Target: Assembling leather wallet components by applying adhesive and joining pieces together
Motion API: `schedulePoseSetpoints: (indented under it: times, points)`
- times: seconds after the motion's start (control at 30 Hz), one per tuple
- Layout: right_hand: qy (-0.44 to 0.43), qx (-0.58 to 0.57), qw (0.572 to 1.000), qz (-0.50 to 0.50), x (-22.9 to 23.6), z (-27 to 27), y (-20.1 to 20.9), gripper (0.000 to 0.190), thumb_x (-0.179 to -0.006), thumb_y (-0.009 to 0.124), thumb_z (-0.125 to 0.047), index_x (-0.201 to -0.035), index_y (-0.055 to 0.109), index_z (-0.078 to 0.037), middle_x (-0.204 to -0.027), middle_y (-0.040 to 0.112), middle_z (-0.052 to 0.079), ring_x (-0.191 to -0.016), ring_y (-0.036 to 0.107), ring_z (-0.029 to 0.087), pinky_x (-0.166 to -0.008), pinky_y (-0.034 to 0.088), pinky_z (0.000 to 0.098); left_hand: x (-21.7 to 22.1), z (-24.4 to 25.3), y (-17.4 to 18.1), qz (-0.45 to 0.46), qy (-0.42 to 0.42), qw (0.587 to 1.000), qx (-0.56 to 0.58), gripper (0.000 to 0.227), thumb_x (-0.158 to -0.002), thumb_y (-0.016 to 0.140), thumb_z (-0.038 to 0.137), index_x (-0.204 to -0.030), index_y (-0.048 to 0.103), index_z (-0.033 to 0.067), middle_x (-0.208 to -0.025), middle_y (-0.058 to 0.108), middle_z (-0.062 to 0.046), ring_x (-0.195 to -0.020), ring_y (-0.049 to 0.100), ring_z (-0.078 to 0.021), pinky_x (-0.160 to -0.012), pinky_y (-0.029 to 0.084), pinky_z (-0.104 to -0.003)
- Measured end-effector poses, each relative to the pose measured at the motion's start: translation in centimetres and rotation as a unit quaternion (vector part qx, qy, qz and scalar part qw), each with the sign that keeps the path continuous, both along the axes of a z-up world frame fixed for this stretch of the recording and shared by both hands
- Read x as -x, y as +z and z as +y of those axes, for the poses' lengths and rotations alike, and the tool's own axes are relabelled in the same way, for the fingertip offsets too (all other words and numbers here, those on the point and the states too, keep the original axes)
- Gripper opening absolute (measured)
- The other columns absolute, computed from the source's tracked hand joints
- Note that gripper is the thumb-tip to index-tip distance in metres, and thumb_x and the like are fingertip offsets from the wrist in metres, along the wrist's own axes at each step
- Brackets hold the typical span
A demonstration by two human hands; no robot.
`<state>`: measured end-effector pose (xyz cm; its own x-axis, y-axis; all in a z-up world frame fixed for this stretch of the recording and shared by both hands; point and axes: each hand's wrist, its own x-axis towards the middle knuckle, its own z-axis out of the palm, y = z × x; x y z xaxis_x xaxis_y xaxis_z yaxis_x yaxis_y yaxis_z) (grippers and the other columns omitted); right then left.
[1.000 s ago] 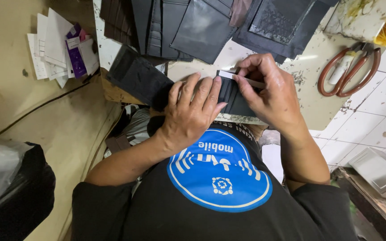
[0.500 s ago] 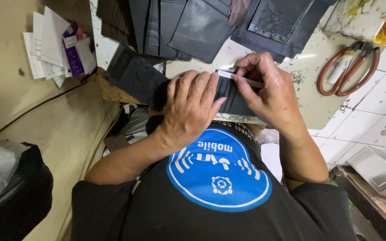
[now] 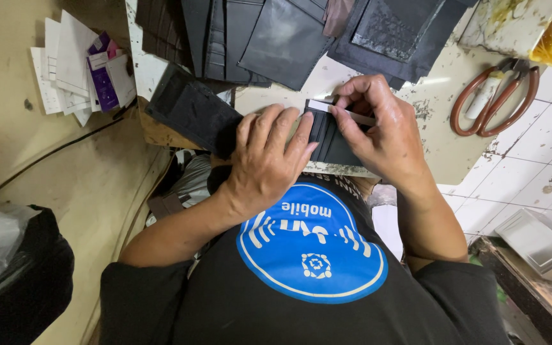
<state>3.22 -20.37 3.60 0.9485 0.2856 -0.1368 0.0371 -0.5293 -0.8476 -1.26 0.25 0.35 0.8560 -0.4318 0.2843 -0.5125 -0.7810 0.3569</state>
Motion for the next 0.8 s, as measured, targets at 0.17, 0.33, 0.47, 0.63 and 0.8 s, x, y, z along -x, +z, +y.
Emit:
schedulePoseSetpoints:
  times: [0.17, 0.33, 0.47, 0.63, 0.8]
  points:
    - [-0.003, 0.004, 1.000, -0.003, 0.06, 0.01, -0.17, 0.019, -0.098, 0.077, 0.001, -0.112, 0.064, -0.001, -0.091, 0.072, 0.014, -0.080, 0.072, 0.036, -0.067, 0.055, 0.0425, 0.24, -0.08, -0.13, -0.019, -0.001, 1.000, -0.016, 0.033, -0.103, 0.065, 0.030, -0.124, 0.068, 0.0049, -0.117, 0.064, -0.014, -0.114, 0.062, -0.0330, -0.096, 0.046, -0.047]
    - [0.001, 0.001, 1.000, -0.014, 0.08, 0.03, -0.19, 0.018, -0.099, 0.076, 0.001, -0.111, 0.063, 0.001, -0.092, 0.071, 0.016, -0.081, 0.072, 0.038, -0.067, 0.056, 0.0441, 0.21, -0.17, -0.04, -0.026, 0.001, 0.999, -0.019, 0.032, -0.103, 0.065, 0.028, -0.123, 0.069, 0.0041, -0.117, 0.065, -0.015, -0.112, 0.063, -0.0325, -0.095, 0.047, -0.046]
    - [0.001, 0.009, 1.000, -0.015, 0.07, 0.10, -0.14, 0.018, -0.100, 0.076, 0.001, -0.112, 0.063, 0.001, -0.093, 0.071, 0.015, -0.081, 0.072, 0.038, -0.067, 0.056, 0.0443, 0.16, -0.24, 0.19, -0.028, 0.000, 0.999, -0.028, 0.031, -0.104, 0.064, 0.027, -0.124, 0.068, 0.0040, -0.117, 0.065, -0.014, -0.111, 0.064, -0.0322, -0.094, 0.048, -0.046]
    - [0.001, 0.010, 1.000, -0.011, 0.04, 0.25, 0.02, 0.018, -0.099, 0.076, 0.001, -0.111, 0.063, 0.001, -0.093, 0.071, 0.016, -0.083, 0.072, 0.041, -0.067, 0.055, 0.0464, 0.21, -0.31, 0.18, -0.029, 0.002, 0.999, -0.025, 0.031, -0.104, 0.064, 0.027, -0.123, 0.069, 0.0035, -0.116, 0.065, -0.015, -0.111, 0.064, -0.0322, -0.093, 0.048, -0.046]
    - [0.003, 0.008, 1.000, -0.011, 0.12, 0.13, -0.08, 0.018, -0.099, 0.076, 0.002, -0.111, 0.063, 0.001, -0.093, 0.071, 0.017, -0.085, 0.072, 0.041, -0.069, 0.055, 0.0468, 0.18, -0.29, 0.23, -0.031, -0.002, 0.999, -0.033, 0.031, -0.104, 0.063, 0.027, -0.123, 0.069, 0.0030, -0.117, 0.066, -0.015, -0.111, 0.064, -0.0323, -0.094, 0.048, -0.047]
